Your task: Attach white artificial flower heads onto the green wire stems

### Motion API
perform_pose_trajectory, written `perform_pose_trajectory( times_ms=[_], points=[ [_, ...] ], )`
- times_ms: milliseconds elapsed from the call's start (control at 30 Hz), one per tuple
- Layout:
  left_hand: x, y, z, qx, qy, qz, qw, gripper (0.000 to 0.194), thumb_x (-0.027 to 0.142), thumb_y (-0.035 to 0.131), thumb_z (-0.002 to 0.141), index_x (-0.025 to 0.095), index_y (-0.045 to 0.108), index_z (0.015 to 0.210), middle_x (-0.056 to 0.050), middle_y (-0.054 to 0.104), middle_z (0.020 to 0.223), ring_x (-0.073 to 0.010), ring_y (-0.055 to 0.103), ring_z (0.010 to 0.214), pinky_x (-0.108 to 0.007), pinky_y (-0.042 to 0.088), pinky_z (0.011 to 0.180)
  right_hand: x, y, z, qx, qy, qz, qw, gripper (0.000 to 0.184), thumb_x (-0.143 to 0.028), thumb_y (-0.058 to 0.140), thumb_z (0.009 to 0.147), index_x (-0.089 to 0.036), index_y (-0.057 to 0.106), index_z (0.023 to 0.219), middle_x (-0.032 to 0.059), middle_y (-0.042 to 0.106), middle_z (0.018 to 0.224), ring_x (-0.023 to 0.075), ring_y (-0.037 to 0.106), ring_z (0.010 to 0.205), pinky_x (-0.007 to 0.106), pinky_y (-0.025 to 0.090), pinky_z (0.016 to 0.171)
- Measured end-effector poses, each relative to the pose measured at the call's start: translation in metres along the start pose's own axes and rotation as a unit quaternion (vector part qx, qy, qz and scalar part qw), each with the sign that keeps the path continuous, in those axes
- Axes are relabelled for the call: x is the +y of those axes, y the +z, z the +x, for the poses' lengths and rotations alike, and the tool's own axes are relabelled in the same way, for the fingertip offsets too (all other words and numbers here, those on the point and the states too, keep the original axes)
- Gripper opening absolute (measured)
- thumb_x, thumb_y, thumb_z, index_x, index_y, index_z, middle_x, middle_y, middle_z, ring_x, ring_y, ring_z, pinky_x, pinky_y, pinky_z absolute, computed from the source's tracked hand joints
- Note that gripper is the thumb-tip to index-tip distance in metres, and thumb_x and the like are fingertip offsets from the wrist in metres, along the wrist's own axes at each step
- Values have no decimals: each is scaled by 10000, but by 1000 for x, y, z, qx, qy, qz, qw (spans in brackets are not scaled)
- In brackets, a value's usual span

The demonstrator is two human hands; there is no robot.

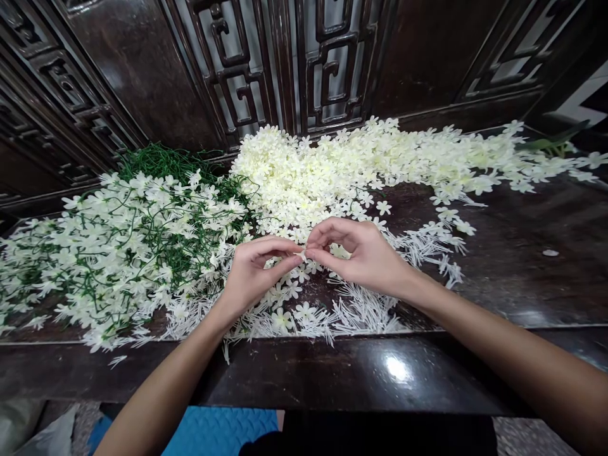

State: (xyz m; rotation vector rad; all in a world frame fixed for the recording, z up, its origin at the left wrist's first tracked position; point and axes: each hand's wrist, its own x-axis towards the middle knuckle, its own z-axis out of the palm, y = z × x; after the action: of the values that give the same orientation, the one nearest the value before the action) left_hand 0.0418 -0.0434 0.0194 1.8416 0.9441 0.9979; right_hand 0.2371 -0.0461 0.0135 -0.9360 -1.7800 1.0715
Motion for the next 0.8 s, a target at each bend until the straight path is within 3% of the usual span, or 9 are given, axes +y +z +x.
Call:
perform_pose_trajectory(
  times_ms=[167,467,633,800],
  points=[
    [5,-8,3,-58,-37,0,998,158,122,638,819,222,730,900,-41,689,950,-134,659,827,-278,606,731,0,0,0,14,2,-1,1000,134,-232,655,786,-156,626,892,47,662,848,167,635,786,383,557,741],
    [4,-10,4,-57,-42,4,997,160,114,664,789,227,736,878,-32,702,898,-131,665,780,-272,606,700,0,5,-2,22,4,3,1000,77,-227,653,787,-182,622,841,33,663,808,156,633,751,373,567,720],
    [7,-7,3,-19,-60,-6,998,122,128,687,774,206,732,856,-26,730,828,-128,684,721,-264,613,686,-1,5,-2,28,30,29,999,99,-253,682,778,-191,629,835,42,664,827,167,635,762,396,574,743],
    [4,-7,1,6,-33,-26,999,151,110,702,759,197,705,882,-13,717,849,-119,683,747,-254,609,729,-2,5,-1,-29,93,42,994,455,-287,738,724,-196,603,1149,93,620,1164,232,609,1018,491,510,910]
  ],
)
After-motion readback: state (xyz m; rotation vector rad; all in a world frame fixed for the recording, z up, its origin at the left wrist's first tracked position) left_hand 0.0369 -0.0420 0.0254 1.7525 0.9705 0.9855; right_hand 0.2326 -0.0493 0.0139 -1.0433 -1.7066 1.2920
